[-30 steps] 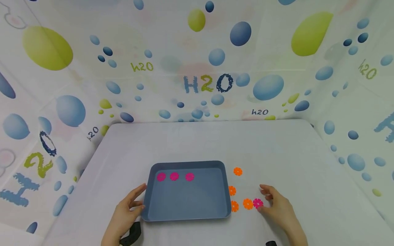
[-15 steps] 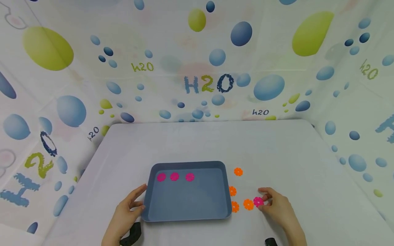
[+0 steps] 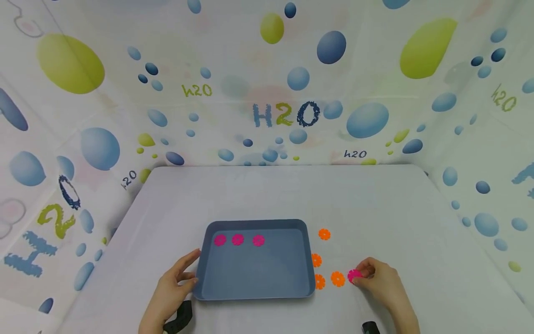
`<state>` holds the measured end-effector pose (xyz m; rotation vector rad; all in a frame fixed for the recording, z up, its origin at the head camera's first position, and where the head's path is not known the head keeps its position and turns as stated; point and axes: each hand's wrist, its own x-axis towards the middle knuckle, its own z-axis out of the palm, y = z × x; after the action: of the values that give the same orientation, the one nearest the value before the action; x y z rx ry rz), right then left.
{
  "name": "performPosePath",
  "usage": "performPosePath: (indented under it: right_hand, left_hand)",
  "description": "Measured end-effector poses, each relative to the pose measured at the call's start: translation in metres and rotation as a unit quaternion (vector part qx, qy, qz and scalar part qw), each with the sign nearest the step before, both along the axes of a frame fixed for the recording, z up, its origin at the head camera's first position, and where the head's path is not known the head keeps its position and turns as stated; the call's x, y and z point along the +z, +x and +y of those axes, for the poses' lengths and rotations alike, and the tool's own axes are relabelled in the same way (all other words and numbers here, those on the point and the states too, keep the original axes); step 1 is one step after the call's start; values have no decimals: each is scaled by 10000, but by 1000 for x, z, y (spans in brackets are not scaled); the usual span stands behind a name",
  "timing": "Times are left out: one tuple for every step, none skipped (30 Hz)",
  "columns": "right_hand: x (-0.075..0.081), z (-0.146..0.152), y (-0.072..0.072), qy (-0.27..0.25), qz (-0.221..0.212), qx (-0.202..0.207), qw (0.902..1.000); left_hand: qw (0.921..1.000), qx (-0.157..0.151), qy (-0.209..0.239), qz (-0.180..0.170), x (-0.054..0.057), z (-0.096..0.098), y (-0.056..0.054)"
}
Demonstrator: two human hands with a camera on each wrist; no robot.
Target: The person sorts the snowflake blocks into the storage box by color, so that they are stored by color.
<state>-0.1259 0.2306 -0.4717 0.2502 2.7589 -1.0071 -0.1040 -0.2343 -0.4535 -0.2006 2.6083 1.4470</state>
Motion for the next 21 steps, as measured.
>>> performPosePath:
  right_hand:
    - [1, 1, 0, -20, -15, -8, 10000]
    - [1, 1, 0, -43, -37, -31, 10000]
    - [2, 1, 0, -81, -71, -36, 9999]
    - [2, 2, 0, -116, -106, -46, 9999]
    - [2, 2, 0, -162, -145, -60, 9997]
    - [3, 2, 0, -205, -180, -71, 9996]
    - [2, 2, 0, -277, -219, -88, 9993]
    - [2, 1, 1, -355, -250, -112, 9990]
    - [1, 1, 1, -440, -278, -127, 9986]
    - [1, 1, 1, -506, -293, -151, 9982]
    - [0, 1, 0, -578, -304, -168, 9977]
    - [0, 1, 0, -635, -296, -183, 9974]
    - [0, 1, -1, -683, -280, -194, 9971]
    - [0, 1, -3, -717, -258, -193, 9969]
    - [1, 0, -4, -741, -231, -174, 9968]
    - [2, 0, -6, -774, -199, -158, 9967]
    - [4, 0, -8, -831, -166, -142, 9963]
    - [6, 0, -9, -877, -140, -142, 9959]
    - [8, -1, -11, -930, -122, -139, 9955]
    - [10, -1, -13, -985, -100, -139, 9950]
    - [13, -2, -15, -1053, -78, -141, 9943]
  left_hand:
    - [10000, 2, -4, 2, 0, 0, 0]
    - [10000, 4, 11, 2, 0, 0, -1]
    - [10000, -1, 6, 6, 0, 0, -1]
    - [10000, 2, 6, 7, 1, 0, -1]
    - [10000, -4, 5, 10, 1, 0, -1]
    - [10000, -8, 6, 25, 1, 0, -1]
    - [10000, -11, 0, 36, 1, 0, -1]
    - [10000, -8, -1, 45, 1, 0, -1]
    - [10000, -5, -2, 55, 1, 0, -1]
    - [10000, 6, -5, 61, 0, 0, -1]
    - [10000, 6, -12, 78, 0, 0, -1]
    - [9999, 7, -27, 97, -1, 0, -1]
    - [9999, 10, -34, 106, -1, 0, -1]
    - [9999, 18, -29, 111, -1, 0, -1]
    - [9999, 26, -23, 117, -1, 0, -1]
    - [9999, 36, -22, 122, -2, 0, 0]
    - [9999, 42, -13, 121, -2, 0, 0]
    - [9999, 53, 0, 113, -2, -1, 0]
    - [9999, 61, 13, 104, -2, -1, 0]
    - [9999, 66, 19, 101, -2, -1, 0]
    - [9999, 66, 11, 98, -3, -1, 0]
